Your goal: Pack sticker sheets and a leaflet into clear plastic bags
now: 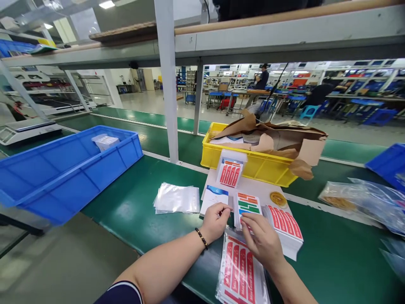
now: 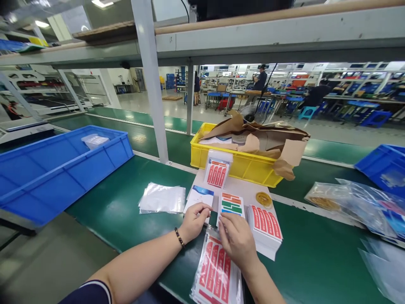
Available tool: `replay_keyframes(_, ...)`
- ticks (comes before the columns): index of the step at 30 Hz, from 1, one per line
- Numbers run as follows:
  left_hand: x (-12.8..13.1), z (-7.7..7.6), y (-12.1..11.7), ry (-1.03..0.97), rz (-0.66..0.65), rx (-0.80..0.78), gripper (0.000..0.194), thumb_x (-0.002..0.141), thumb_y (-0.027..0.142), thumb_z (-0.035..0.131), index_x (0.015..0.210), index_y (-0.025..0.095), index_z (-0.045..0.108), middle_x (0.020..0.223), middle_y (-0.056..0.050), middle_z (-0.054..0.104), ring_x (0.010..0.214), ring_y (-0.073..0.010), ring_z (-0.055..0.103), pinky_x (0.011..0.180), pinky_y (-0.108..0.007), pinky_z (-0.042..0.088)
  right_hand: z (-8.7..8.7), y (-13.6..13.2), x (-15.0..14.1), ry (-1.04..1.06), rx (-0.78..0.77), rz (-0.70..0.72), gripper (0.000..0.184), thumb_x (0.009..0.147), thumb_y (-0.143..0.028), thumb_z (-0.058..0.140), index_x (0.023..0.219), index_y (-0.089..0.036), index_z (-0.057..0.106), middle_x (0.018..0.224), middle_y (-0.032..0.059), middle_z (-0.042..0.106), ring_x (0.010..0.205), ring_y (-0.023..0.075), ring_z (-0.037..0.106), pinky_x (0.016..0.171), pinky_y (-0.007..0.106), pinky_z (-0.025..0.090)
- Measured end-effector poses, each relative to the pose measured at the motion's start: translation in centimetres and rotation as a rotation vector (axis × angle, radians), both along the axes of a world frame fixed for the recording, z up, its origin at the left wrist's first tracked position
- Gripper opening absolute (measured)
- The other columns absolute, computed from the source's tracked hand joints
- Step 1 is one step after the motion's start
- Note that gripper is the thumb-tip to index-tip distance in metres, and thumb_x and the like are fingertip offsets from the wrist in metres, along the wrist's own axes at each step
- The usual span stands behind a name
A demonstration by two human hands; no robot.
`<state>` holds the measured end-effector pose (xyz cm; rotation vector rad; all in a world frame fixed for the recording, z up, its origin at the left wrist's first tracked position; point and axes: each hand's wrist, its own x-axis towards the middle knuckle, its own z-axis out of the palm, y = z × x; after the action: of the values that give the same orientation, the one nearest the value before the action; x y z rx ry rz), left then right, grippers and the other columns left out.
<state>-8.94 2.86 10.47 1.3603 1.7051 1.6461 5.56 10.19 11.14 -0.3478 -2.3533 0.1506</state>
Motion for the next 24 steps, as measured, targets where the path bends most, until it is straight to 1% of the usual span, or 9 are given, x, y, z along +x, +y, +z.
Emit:
replay_keyframes(3,-0.2,0.7,-0.2,0.097,0.032,-0.028,0.026,0.083,0.025,0.036,0.081,0.014,0.06,0.072,-0.003,0.06,0.072,-0.0111,0.054,0.068,-0.02,0.041,-0.6,1.1,0.5,0.033,-0.013,-0.033,0.012,0.076,-0.017,0.049,0.085,-0.018,0.058,0.083,0.0078,0.062,0.079,0.021,0.057,0.07,0.037,0.046)
replay_keyframes(5,-1.0,1.6,-0.5,0.247,0.03,-0.128,0.026,0.083,0.025,0.034,0.08,0.015,0.058,0.075,-0.002,0.06,0.073,-0.0104,0.054,0.068,-0.019,0.04,-0.9,1.3,1.0,0.022,-0.031,-0.034,0.01,0.076,-0.017,0.05,0.082,-0.018,0.058,0.079,0.0073,0.062,0.075,0.0204,0.057,0.068,0.036,0.046)
replay_keyframes(7,-2.7,2.5,-1.0,0.413,0.047,-0.281,0.026,0.084,0.026,0.033,0.079,0.018,0.057,0.078,-0.001,0.061,0.075,-0.0102,0.054,0.069,-0.019,0.039,-1.0,1.3,1.3,0.035,-0.049,-0.038,0.009,0.076,-0.019,0.05,0.08,-0.019,0.058,0.078,0.0071,0.061,0.074,0.0205,0.057,0.068,0.036,0.046)
replay_keyframes(10,-6.5,3.1,-2.1,0.505,0.154,-0.451,0.029,0.083,0.029,0.031,0.078,0.017,0.057,0.079,-0.003,0.062,0.076,-0.0131,0.055,0.068,-0.022,0.038,-0.7,1.2,1.6,0.074,-0.064,-0.046,0.008,0.075,-0.021,0.051,0.078,-0.019,0.058,0.076,0.0067,0.061,0.073,0.021,0.057,0.068,0.036,0.046)
replay_keyframes(12,-9.2,2.7,-3.0,0.528,0.233,-0.578,0.029,0.081,0.033,0.035,0.076,0.015,0.057,0.077,-0.007,0.062,0.075,-0.0169,0.055,0.066,-0.025,0.038,-0.4,1.2,1.7,0.093,-0.063,-0.049,0.007,0.075,-0.022,0.051,0.077,-0.02,0.058,0.076,0.0066,0.061,0.072,0.0213,0.057,0.068,0.036,0.046)
replay_keyframes(13,-10.4,2.4,-3.4,0.536,0.255,-0.649,0.026,0.077,0.035,0.042,0.073,0.015,0.057,0.075,-0.008,0.062,0.074,-0.0186,0.056,0.065,-0.026,0.038,-0.3,1.2,1.8,0.095,-0.061,-0.05,0.007,0.075,-0.023,0.052,0.077,-0.02,0.057,0.075,0.0066,0.061,0.072,0.0213,0.057,0.068,0.036,0.046)
replay_keyframes(16,-12.8,1.1,-4.4,0.555,0.262,-0.822,0.022,0.064,0.035,0.058,0.071,0.014,0.058,0.074,-0.008,0.063,0.071,-0.02,0.057,0.062,-0.026,0.038,-0.2,1.2,1.9,0.092,-0.058,-0.053,0.007,0.075,-0.024,0.052,0.076,-0.02,0.057,0.075,0.0067,0.061,0.072,0.0212,0.058,0.067,0.035,0.046)
replay_keyframes(20,-13.4,0.1,-4.7,0.613,0.235,-0.885,0.012,0.07,0.022,0.049,0.074,0.016,0.059,0.08,-0.007,0.064,0.074,-0.0182,0.057,0.062,-0.025,0.037,-0.3,1.0,1.8,0.069,-0.083,-0.026,0.008,0.077,-0.024,0.05,0.076,-0.02,0.057,0.075,0.0067,0.062,0.073,0.021,0.058,0.067,0.034,0.046)
replay_keyframes(24,-12.6,0.9,-4.3,0.681,0.2,-0.854,0.017,0.073,0.019,0.043,0.074,0.015,0.059,0.081,-0.01,0.064,0.075,-0.02,0.058,0.063,-0.026,0.037,-0.5,0.9,1.5,0.052,-0.137,-0.004,0.013,0.078,-0.026,0.048,0.076,-0.02,0.059,0.074,0.0064,0.062,0.072,0.0204,0.059,0.066,0.033,0.048)
